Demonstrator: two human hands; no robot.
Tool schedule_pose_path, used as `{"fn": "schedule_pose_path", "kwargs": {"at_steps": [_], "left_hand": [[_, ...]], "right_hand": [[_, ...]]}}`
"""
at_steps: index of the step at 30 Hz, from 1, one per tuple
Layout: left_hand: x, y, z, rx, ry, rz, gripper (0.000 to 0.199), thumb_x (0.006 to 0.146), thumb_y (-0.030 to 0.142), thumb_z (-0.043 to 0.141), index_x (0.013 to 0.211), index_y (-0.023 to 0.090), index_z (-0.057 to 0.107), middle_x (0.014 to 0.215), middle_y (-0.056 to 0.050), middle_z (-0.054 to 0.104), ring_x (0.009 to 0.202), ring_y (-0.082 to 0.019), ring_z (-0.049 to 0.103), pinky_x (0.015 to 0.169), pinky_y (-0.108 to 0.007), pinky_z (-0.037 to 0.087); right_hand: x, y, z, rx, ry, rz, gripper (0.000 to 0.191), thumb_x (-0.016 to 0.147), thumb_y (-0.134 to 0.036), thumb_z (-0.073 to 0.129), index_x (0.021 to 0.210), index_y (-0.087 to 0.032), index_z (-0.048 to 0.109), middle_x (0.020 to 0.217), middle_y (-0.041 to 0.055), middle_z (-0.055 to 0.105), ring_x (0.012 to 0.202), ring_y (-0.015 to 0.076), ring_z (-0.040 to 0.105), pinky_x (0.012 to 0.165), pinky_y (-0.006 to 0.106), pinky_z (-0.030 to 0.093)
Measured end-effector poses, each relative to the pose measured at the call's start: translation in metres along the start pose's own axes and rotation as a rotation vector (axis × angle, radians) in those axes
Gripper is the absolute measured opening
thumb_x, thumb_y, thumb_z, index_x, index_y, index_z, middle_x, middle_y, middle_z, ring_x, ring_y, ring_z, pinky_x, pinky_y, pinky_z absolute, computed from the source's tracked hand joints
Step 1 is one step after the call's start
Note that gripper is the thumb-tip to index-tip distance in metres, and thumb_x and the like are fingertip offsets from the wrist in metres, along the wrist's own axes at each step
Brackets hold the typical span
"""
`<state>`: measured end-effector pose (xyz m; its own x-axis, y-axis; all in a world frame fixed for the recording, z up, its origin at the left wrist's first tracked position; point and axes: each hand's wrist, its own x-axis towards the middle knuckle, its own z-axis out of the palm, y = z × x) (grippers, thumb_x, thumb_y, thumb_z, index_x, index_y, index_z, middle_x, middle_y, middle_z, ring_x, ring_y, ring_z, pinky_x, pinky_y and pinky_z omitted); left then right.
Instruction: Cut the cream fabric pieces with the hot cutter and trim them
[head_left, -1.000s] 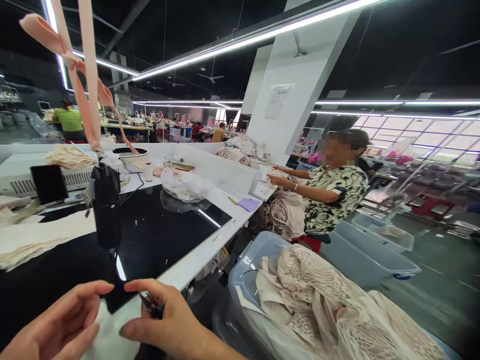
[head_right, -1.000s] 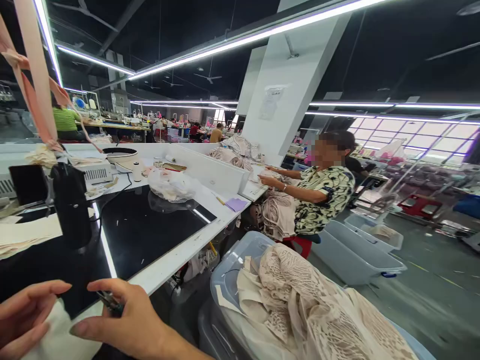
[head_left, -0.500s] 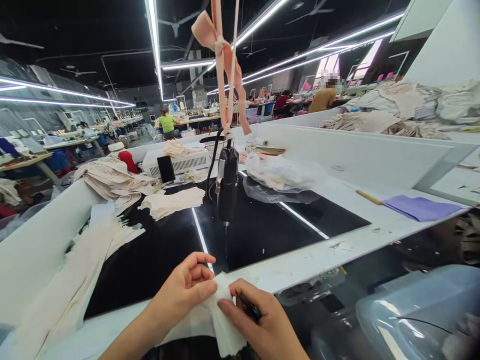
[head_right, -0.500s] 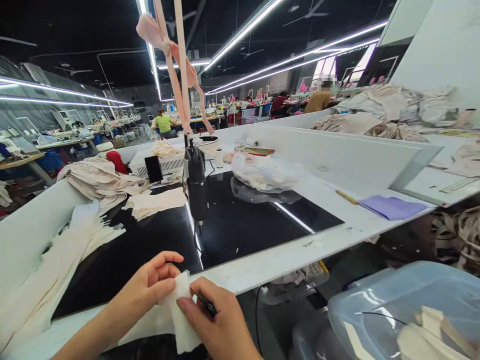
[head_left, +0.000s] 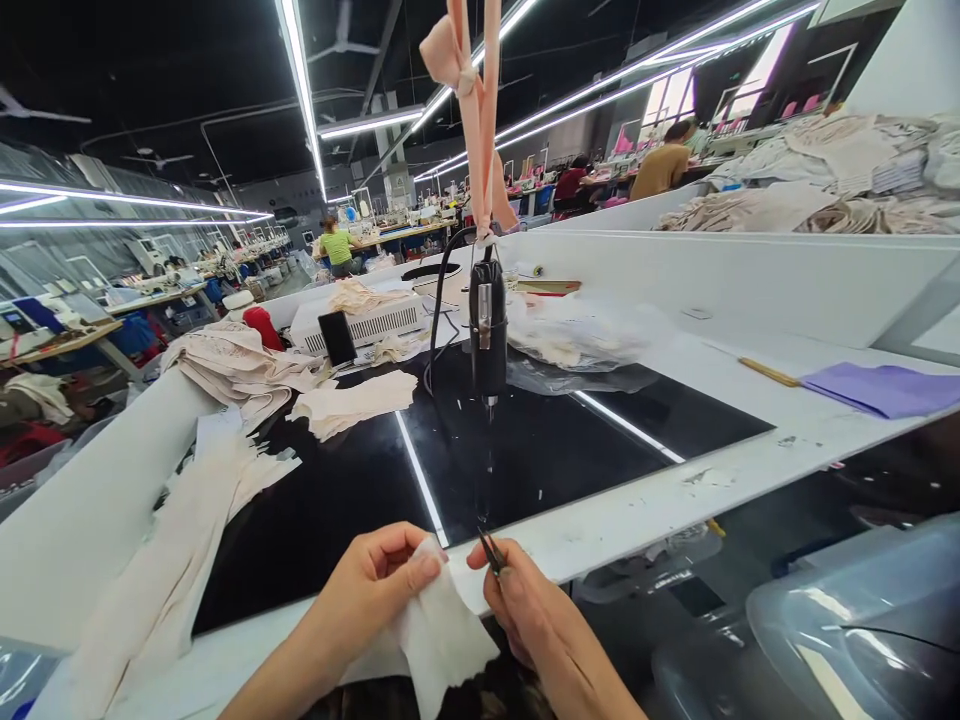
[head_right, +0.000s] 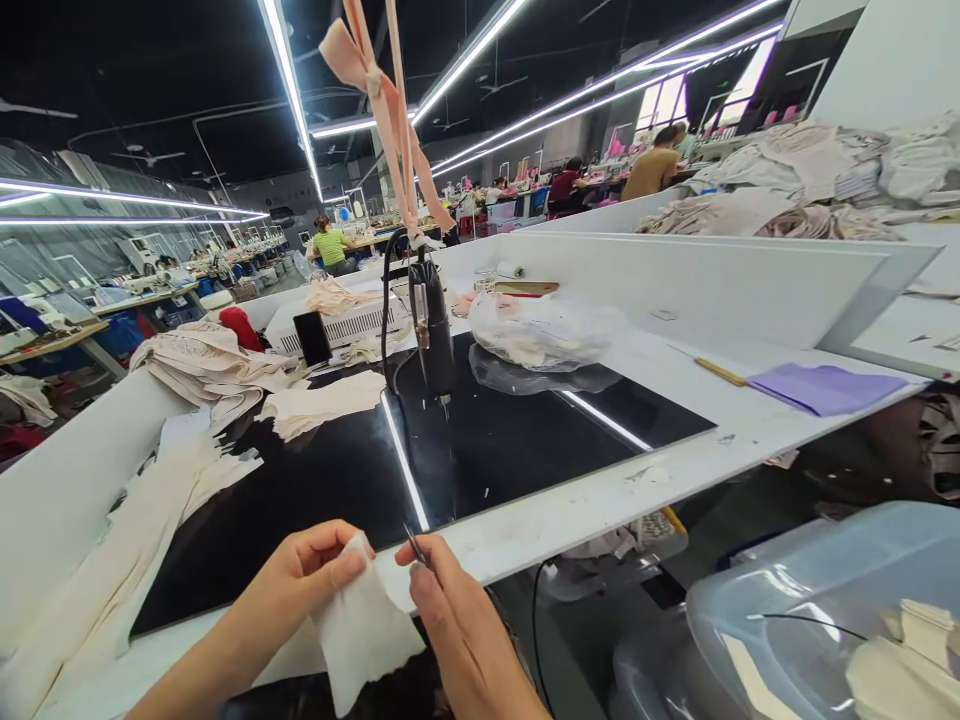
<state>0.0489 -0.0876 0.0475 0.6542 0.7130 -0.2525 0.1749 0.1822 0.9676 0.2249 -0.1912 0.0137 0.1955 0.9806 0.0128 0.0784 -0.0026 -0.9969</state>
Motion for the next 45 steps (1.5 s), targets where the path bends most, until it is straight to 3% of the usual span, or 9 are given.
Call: {"fn": "schedule_pose_path", "kwargs": {"at_steps": [3,5,8,14,19,24,36,45], "left_hand": [[-0.001,0.0,-0.001,0.022,0.023,0.004,0.06,0.075,0.073,0.078,0.09,0.015,0.072,0.075,-0.002,0.063,0.066,-0.013,0.052,0.06,-0.022,0.037],[-0.001,-0.001,0.0,0.024,0.023,0.011,0.06,0.075,0.074,0.078,0.09,0.015,0.073,0.074,-0.002,0.062,0.065,-0.013,0.051,0.06,-0.022,0.036],[-0.001,0.0,0.002,0.009,0.016,0.016,0.058,0.076,0.071,0.079,0.091,0.015,0.073,0.079,-0.003,0.066,0.068,-0.013,0.052,0.062,-0.022,0.037],[0.0,0.004,0.004,0.016,0.008,0.032,0.057,0.073,0.068,0.083,0.088,0.015,0.068,0.074,-0.002,0.066,0.065,-0.012,0.051,0.06,-0.022,0.037],[0.001,0.004,0.004,0.035,0.007,0.017,0.058,0.072,0.068,0.083,0.086,0.015,0.065,0.073,-0.002,0.065,0.064,-0.011,0.05,0.06,-0.022,0.036],[0.004,0.003,0.006,0.061,0.004,0.009,0.061,0.07,0.071,0.082,0.084,0.015,0.064,0.071,-0.001,0.061,0.064,-0.011,0.048,0.061,-0.022,0.035],[0.004,0.004,0.007,0.086,0.018,-0.003,0.061,0.07,0.072,0.081,0.084,0.015,0.064,0.071,0.0,0.06,0.064,-0.011,0.047,0.061,-0.023,0.034],[0.004,0.003,0.008,0.088,0.04,0.004,0.059,0.069,0.071,0.082,0.083,0.016,0.066,0.07,-0.001,0.061,0.064,-0.013,0.051,0.06,-0.024,0.036]], "right_hand": [[-0.005,0.006,0.002,0.029,-0.002,0.076,0.06,0.1,-0.07,0.032,0.12,-0.025,0.065,0.074,0.0009,0.056,0.066,0.0171,0.054,0.059,0.025,0.047],[-0.008,0.007,0.006,0.018,0.037,0.04,0.055,0.1,-0.067,0.039,0.124,-0.026,0.066,0.094,0.0061,0.067,0.087,0.0214,0.064,0.076,0.028,0.055],[-0.009,0.004,0.012,0.016,0.024,-0.063,0.044,0.101,-0.059,0.044,0.122,-0.028,0.068,0.114,0.0074,0.071,0.105,0.0242,0.065,0.096,0.032,0.053],[-0.007,0.007,0.018,0.001,-0.023,-0.099,0.034,0.103,-0.05,0.046,0.112,-0.028,0.07,0.103,0.0034,0.074,0.093,0.0204,0.068,0.089,0.028,0.053],[-0.009,0.013,0.019,-0.037,-0.004,-0.056,0.037,0.102,-0.053,0.046,0.116,-0.027,0.068,0.105,0.0038,0.073,0.097,0.0211,0.066,0.091,0.028,0.051],[-0.008,0.006,0.017,-0.061,-0.089,-0.041,0.042,0.105,-0.055,0.038,0.112,-0.024,0.067,0.093,0.0033,0.069,0.085,0.0194,0.063,0.079,0.028,0.05],[-0.006,0.009,0.018,-0.073,-0.067,-0.08,0.039,0.105,-0.052,0.039,0.098,-0.024,0.064,0.087,0.0011,0.067,0.081,0.0179,0.062,0.078,0.026,0.049],[-0.005,0.009,0.019,-0.046,-0.096,-0.084,0.039,0.106,-0.051,0.037,0.101,-0.023,0.064,0.09,0.0012,0.066,0.081,0.0174,0.059,0.078,0.026,0.046]]}}
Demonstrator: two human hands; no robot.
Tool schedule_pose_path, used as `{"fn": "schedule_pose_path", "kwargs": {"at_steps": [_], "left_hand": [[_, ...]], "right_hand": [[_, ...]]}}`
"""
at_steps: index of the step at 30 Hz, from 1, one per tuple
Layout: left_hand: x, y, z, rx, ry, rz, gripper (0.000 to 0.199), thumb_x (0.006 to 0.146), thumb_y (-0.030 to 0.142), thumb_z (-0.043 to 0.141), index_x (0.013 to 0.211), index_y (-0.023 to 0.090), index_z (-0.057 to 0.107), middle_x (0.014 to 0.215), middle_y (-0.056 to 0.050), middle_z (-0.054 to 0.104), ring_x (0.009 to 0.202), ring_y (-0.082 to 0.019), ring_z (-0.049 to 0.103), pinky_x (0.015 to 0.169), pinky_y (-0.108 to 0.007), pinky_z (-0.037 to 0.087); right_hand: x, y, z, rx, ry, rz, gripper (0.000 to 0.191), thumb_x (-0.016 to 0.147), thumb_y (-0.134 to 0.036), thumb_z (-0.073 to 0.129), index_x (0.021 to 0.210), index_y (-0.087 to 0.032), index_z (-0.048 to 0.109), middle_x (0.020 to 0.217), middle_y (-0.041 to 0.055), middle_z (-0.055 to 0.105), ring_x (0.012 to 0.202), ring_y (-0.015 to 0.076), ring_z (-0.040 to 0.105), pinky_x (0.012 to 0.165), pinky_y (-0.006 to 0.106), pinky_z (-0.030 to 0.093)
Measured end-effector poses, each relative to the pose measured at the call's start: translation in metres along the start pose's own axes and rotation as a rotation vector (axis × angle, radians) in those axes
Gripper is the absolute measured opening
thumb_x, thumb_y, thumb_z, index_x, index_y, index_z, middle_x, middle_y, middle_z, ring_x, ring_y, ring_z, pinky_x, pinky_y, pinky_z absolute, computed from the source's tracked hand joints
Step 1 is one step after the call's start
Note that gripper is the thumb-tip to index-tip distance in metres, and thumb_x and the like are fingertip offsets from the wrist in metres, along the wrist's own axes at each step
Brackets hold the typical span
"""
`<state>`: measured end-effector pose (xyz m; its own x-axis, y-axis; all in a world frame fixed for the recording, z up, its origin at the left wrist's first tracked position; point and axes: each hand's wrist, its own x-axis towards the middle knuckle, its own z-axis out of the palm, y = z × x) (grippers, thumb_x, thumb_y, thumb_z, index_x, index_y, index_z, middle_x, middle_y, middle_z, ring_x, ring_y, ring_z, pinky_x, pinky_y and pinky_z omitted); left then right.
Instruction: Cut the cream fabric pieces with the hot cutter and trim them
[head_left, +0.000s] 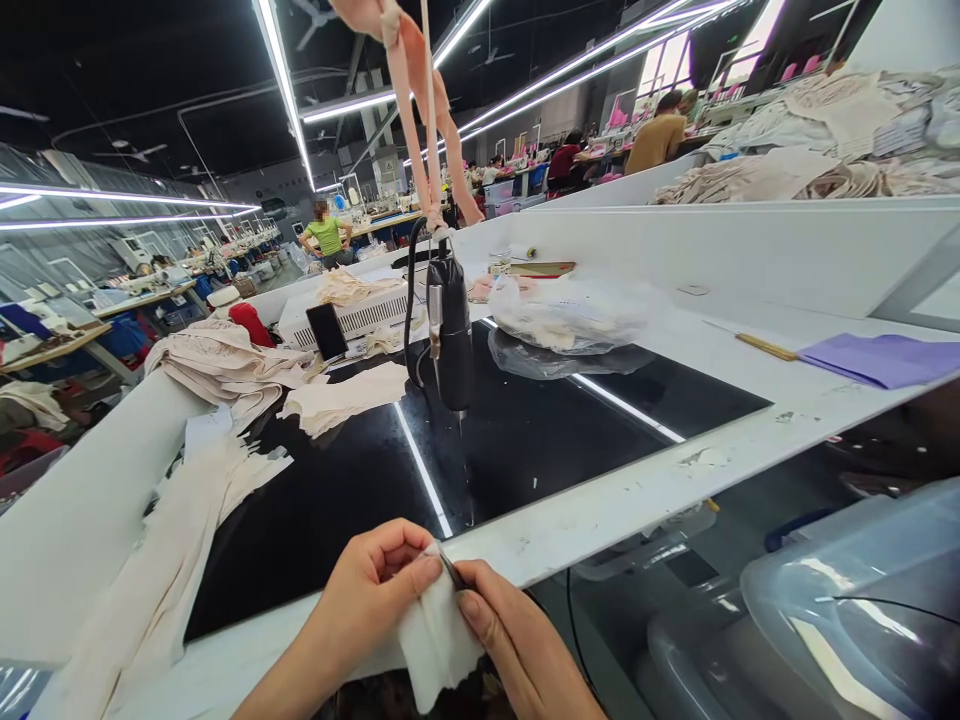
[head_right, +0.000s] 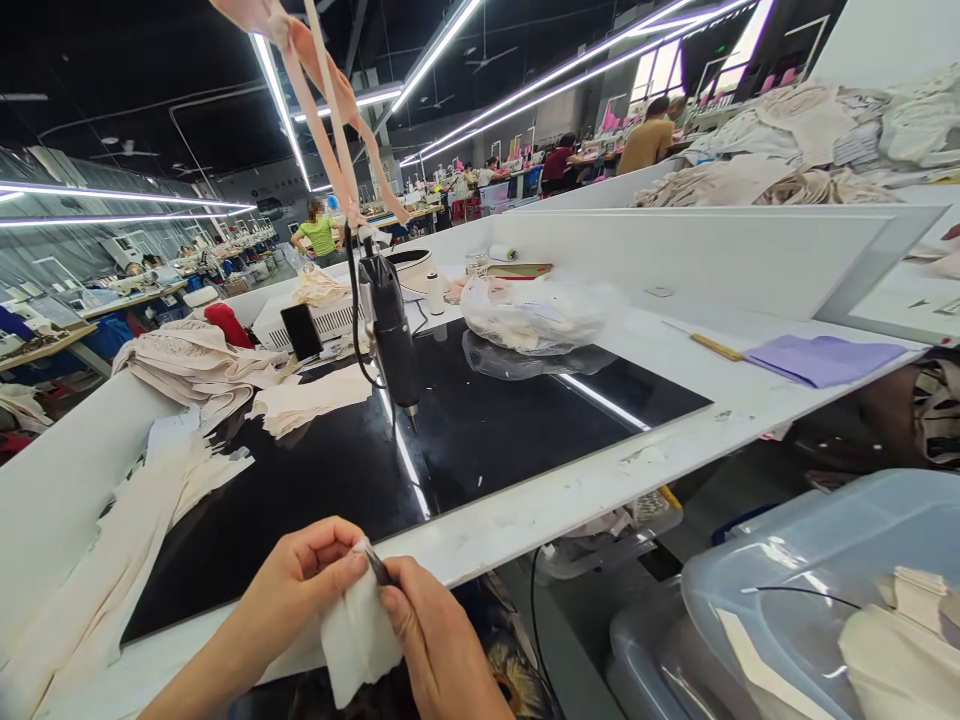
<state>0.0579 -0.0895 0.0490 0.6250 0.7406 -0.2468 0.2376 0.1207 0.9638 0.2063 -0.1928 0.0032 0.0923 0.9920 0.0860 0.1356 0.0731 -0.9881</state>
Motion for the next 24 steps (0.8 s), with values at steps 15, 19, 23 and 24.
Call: {"fn": "schedule_pose_path", "kwargs": {"at_steps": [15,19,23,24], "left_hand": [[-0.002,-0.002,0.004,-0.023,-0.01,0.033,0.06,0.072,0.072,0.081,0.084,0.015,0.067,0.07,-0.001,0.061,0.063,-0.012,0.049,0.06,-0.022,0.035],[-0.002,-0.004,0.004,-0.018,-0.002,0.03,0.058,0.073,0.07,0.081,0.084,0.015,0.067,0.07,-0.001,0.06,0.063,-0.012,0.049,0.06,-0.022,0.036],[-0.002,-0.007,0.003,-0.011,0.0,0.048,0.057,0.075,0.07,0.08,0.085,0.015,0.067,0.071,-0.001,0.06,0.064,-0.012,0.049,0.06,-0.022,0.035],[-0.002,-0.007,0.003,-0.01,0.0,0.049,0.056,0.075,0.07,0.079,0.086,0.015,0.068,0.071,-0.001,0.06,0.064,-0.012,0.049,0.059,-0.022,0.035]], "right_hand": [[-0.002,0.01,0.004,0.037,0.043,-0.017,0.04,0.105,-0.052,0.04,0.099,-0.022,0.065,0.087,0.001,0.065,0.08,0.017,0.058,0.077,0.026,0.045],[-0.002,0.01,0.005,0.04,0.036,-0.012,0.041,0.105,-0.054,0.039,0.1,-0.023,0.066,0.088,0.0012,0.066,0.08,0.0174,0.058,0.077,0.027,0.046],[-0.002,0.008,0.004,0.027,0.034,-0.008,0.039,0.106,-0.052,0.039,0.102,-0.023,0.066,0.091,0.0016,0.068,0.083,0.0181,0.06,0.081,0.028,0.046],[-0.002,0.007,0.004,0.031,0.032,-0.012,0.039,0.106,-0.051,0.039,0.103,-0.023,0.065,0.092,0.0018,0.068,0.084,0.0181,0.06,0.081,0.028,0.047]]}}
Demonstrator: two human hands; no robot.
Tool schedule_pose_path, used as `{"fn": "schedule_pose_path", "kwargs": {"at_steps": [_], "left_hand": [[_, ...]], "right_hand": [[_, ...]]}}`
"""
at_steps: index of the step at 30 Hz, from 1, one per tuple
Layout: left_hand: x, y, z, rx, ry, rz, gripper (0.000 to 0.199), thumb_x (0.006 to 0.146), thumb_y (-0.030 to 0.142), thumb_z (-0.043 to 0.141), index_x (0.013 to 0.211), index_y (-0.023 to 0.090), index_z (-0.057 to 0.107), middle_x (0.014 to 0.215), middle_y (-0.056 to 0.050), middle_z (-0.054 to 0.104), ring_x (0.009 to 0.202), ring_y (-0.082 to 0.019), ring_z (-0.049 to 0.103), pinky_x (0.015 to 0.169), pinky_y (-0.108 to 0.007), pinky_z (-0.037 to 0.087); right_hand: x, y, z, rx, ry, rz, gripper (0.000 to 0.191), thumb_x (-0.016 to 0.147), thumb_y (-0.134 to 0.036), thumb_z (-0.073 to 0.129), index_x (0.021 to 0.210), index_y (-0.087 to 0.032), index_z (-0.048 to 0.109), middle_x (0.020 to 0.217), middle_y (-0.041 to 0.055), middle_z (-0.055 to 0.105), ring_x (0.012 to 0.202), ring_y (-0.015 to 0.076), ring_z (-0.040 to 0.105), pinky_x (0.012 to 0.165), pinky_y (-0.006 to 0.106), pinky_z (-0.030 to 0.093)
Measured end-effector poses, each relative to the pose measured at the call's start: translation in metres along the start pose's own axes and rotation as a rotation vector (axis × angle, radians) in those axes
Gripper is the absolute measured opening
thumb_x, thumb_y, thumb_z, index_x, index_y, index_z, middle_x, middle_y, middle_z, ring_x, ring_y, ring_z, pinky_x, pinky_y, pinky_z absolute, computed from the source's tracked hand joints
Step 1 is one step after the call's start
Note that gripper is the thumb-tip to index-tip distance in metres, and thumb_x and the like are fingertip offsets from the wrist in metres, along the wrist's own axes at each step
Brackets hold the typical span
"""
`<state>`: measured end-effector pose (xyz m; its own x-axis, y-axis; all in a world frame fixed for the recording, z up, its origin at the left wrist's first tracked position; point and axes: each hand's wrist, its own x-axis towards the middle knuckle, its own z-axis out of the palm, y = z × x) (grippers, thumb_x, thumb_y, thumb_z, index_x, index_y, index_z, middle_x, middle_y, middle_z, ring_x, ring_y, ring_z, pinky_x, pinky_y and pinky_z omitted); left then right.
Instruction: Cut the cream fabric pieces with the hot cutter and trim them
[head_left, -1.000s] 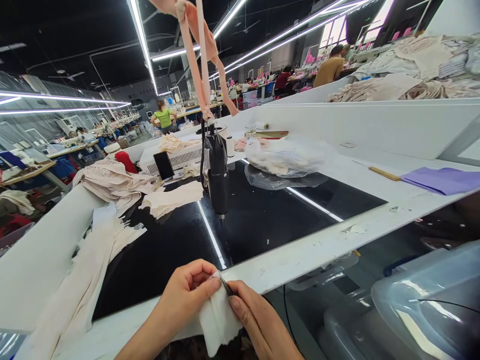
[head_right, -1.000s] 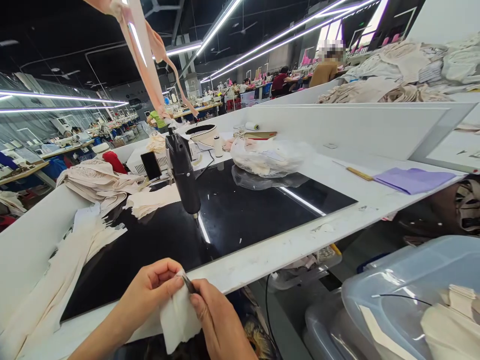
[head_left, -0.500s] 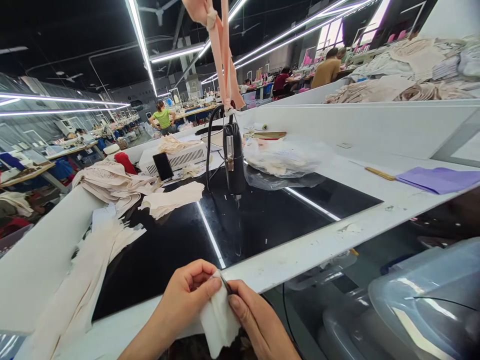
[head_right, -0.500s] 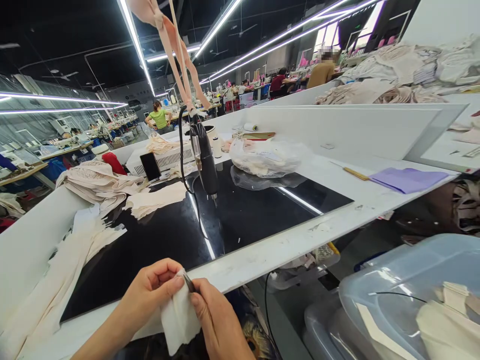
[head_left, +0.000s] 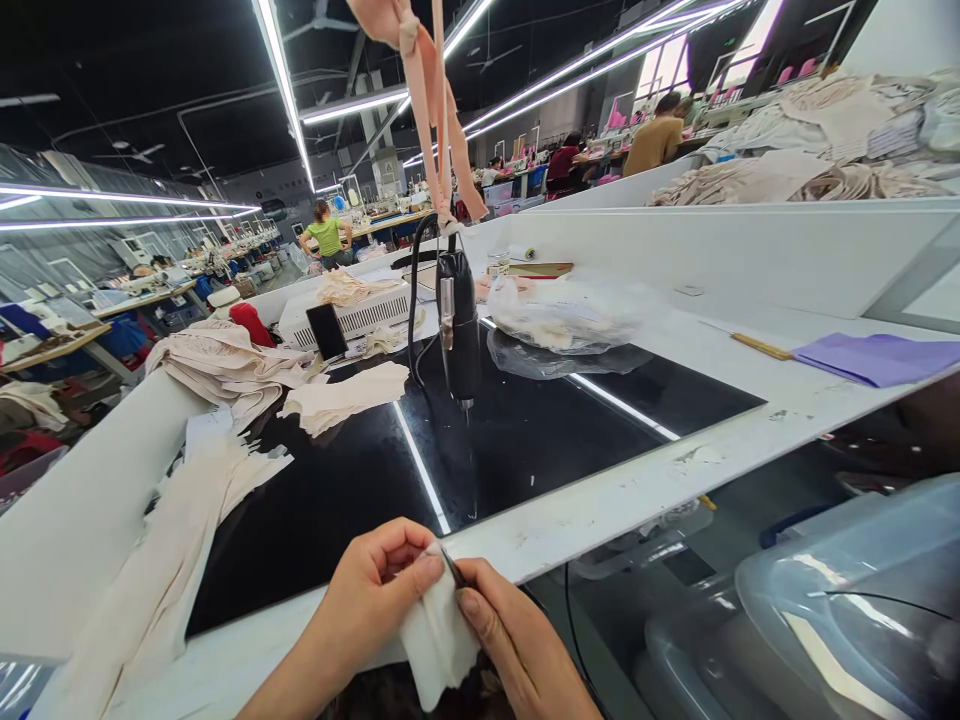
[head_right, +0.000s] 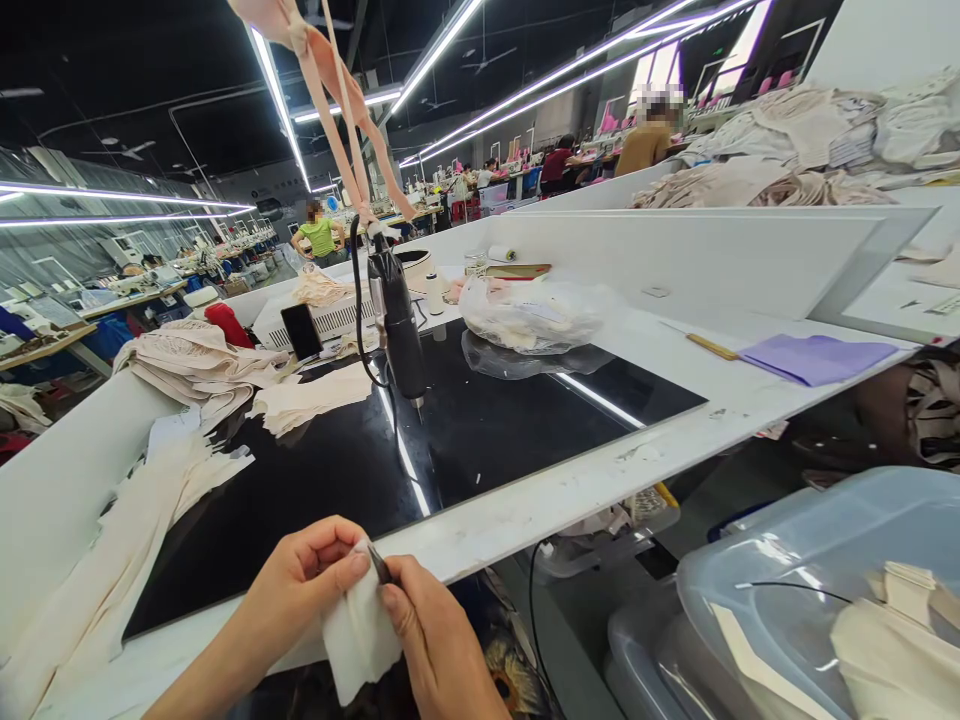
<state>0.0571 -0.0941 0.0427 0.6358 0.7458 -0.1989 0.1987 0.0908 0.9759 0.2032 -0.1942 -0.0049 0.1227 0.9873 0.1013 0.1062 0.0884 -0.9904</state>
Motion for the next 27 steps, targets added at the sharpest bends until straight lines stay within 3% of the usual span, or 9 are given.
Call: {"fn": "schedule_pose_path", "kwargs": {"at_steps": [7,19,27], "left_hand": [[0.0007,0.0007,0.0002,0.048,-0.006,0.0,0.053,0.076,0.065,0.081,0.087,0.015,0.068,0.071,-0.001,0.06,0.064,-0.012,0.049,0.059,-0.022,0.035],[-0.0023,-0.0003,0.0001,0.086,-0.006,0.012,0.038,0.083,0.053,0.076,0.089,0.016,0.069,0.075,-0.002,0.063,0.068,-0.014,0.052,0.061,-0.023,0.036],[-0.0051,0.0001,-0.0004,0.088,-0.002,0.035,0.022,0.086,0.041,0.071,0.089,0.019,0.071,0.075,0.001,0.065,0.069,-0.014,0.053,0.062,-0.023,0.037]], "right_hand": [[-0.0001,0.0005,-0.0002,0.005,-0.021,-0.008,0.037,0.106,-0.05,0.038,0.109,-0.023,0.063,0.099,0.0023,0.069,0.088,0.0175,0.063,0.084,0.027,0.047],[0.0004,-0.0027,0.0008,-0.004,0.001,-0.003,0.04,0.105,-0.053,0.039,0.1,-0.022,0.064,0.088,0.0015,0.067,0.079,0.017,0.058,0.077,0.027,0.047],[-0.0017,-0.0007,0.001,-0.006,0.017,0.001,0.04,0.104,-0.056,0.037,0.097,-0.026,0.062,0.088,0.0015,0.065,0.082,0.0198,0.06,0.081,0.029,0.046]]}}
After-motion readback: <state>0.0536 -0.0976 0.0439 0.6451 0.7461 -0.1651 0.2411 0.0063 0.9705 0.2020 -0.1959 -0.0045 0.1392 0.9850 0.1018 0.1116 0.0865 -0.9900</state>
